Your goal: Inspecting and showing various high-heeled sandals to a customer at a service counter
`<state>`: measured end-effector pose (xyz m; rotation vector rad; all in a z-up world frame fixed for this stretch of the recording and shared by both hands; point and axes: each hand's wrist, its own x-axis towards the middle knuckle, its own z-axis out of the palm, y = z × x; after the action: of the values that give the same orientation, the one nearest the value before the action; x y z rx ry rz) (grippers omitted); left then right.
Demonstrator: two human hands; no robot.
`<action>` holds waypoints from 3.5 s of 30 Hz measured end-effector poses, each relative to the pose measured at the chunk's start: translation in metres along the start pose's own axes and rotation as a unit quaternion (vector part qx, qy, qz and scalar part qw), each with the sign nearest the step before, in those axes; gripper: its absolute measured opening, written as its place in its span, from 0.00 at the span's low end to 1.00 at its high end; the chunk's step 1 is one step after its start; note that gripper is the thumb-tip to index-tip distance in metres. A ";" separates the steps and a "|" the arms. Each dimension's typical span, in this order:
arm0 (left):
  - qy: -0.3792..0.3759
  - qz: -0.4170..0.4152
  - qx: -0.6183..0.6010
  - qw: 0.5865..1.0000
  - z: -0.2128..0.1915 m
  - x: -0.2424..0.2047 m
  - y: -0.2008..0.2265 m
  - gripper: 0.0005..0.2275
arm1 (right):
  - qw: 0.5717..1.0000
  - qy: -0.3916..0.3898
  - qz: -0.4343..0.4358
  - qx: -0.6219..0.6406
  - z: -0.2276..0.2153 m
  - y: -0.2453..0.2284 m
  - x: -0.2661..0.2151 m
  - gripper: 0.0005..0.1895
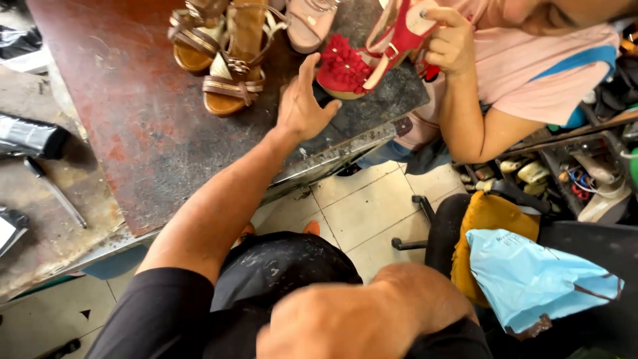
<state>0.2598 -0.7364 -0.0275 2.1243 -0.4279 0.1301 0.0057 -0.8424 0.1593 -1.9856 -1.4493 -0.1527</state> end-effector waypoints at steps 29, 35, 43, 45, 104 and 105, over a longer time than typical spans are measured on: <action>0.037 0.035 0.004 0.999 0.009 -0.006 -0.014 0.26 | 0.913 0.032 0.380 -0.144 0.164 0.163 -0.074 0.39; 0.011 0.046 0.031 0.998 0.004 0.003 0.004 0.42 | 0.923 0.035 0.365 -0.117 0.159 0.165 -0.078 0.37; -0.103 0.041 0.009 0.994 -0.017 0.030 0.024 0.44 | 0.919 0.029 0.384 -0.089 0.142 0.152 -0.064 0.32; -0.105 0.064 0.041 0.991 -0.025 0.032 0.026 0.43 | 0.920 0.024 0.383 -0.076 0.139 0.153 -0.064 0.30; -0.059 0.101 -0.272 0.955 -0.079 -0.054 -0.005 0.37 | 0.780 0.526 0.303 0.152 0.020 0.248 -0.100 0.29; -0.028 0.144 -0.196 0.969 -0.079 -0.054 -0.004 0.39 | 0.787 0.524 0.293 0.144 0.022 0.254 -0.099 0.30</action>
<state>0.2161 -0.6552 0.0002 1.6718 -0.7336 0.1384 0.1867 -0.9513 -0.0154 -1.5312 -0.1080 -0.6003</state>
